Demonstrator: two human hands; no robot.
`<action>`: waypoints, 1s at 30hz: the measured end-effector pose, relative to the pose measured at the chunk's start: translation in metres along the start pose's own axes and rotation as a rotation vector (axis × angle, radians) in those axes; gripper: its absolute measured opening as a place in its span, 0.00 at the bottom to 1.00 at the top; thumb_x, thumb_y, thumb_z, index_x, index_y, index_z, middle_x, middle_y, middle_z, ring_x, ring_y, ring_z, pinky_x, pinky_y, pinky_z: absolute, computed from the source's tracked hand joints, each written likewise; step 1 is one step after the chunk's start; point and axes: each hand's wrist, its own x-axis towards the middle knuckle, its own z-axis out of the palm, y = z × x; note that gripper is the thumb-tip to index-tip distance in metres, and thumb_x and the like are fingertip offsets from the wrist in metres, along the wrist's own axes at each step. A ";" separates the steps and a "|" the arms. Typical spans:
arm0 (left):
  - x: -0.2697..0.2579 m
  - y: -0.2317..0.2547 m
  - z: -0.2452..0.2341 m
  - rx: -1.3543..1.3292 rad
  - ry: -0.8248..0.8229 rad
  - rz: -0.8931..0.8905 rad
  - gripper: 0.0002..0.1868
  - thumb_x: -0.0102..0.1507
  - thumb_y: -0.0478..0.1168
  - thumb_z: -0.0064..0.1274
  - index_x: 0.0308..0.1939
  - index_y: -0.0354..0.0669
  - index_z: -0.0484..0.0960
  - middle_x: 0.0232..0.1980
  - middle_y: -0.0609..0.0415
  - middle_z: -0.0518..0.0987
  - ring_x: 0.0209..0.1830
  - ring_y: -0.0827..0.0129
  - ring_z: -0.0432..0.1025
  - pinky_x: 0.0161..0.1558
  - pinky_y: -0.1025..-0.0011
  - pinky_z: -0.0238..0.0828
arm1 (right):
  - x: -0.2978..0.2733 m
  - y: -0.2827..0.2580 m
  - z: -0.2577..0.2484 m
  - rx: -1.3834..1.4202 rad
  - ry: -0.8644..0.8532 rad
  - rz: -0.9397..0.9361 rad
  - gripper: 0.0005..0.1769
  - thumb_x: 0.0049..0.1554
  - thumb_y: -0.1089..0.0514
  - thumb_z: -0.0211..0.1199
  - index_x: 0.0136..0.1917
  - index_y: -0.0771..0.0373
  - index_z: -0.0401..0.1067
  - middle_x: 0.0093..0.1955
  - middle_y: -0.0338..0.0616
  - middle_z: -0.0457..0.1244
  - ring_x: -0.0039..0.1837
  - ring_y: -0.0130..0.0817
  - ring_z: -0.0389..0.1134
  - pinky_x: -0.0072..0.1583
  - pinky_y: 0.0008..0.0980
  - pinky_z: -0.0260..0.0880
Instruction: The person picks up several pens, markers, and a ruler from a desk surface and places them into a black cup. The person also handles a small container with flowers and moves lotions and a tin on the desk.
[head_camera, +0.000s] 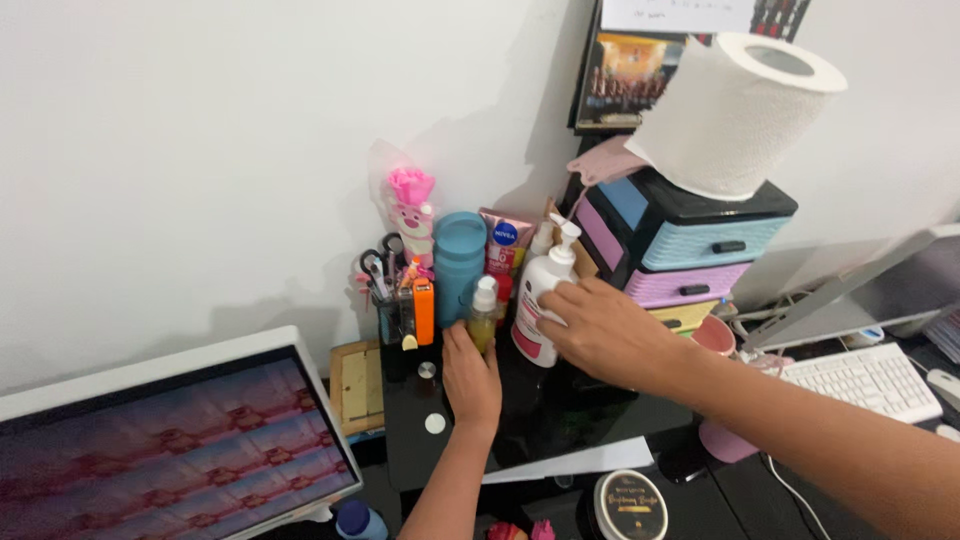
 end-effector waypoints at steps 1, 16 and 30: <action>0.000 0.000 0.001 -0.003 -0.017 -0.025 0.24 0.62 0.36 0.58 0.57 0.30 0.66 0.53 0.37 0.71 0.55 0.41 0.71 0.53 0.54 0.71 | 0.001 0.004 0.005 -0.051 0.028 -0.009 0.20 0.45 0.58 0.66 0.52 0.63 0.76 0.51 0.43 0.63 0.57 0.40 0.64 0.67 0.53 0.59; 0.011 -0.002 0.013 -0.045 0.009 -0.054 0.22 0.59 0.38 0.63 0.50 0.33 0.69 0.52 0.37 0.72 0.54 0.39 0.70 0.52 0.51 0.70 | 0.089 0.015 0.051 -0.250 0.000 0.127 0.09 0.46 0.58 0.62 0.41 0.62 0.77 0.44 0.44 0.66 0.53 0.40 0.65 0.53 0.36 0.63; 0.008 0.006 0.037 0.069 0.100 -0.114 0.28 0.54 0.49 0.68 0.46 0.37 0.71 0.48 0.41 0.75 0.51 0.41 0.72 0.48 0.51 0.71 | -0.041 -0.020 -0.025 0.090 0.088 0.130 0.12 0.51 0.54 0.67 0.46 0.61 0.73 0.41 0.41 0.63 0.44 0.39 0.68 0.40 0.39 0.69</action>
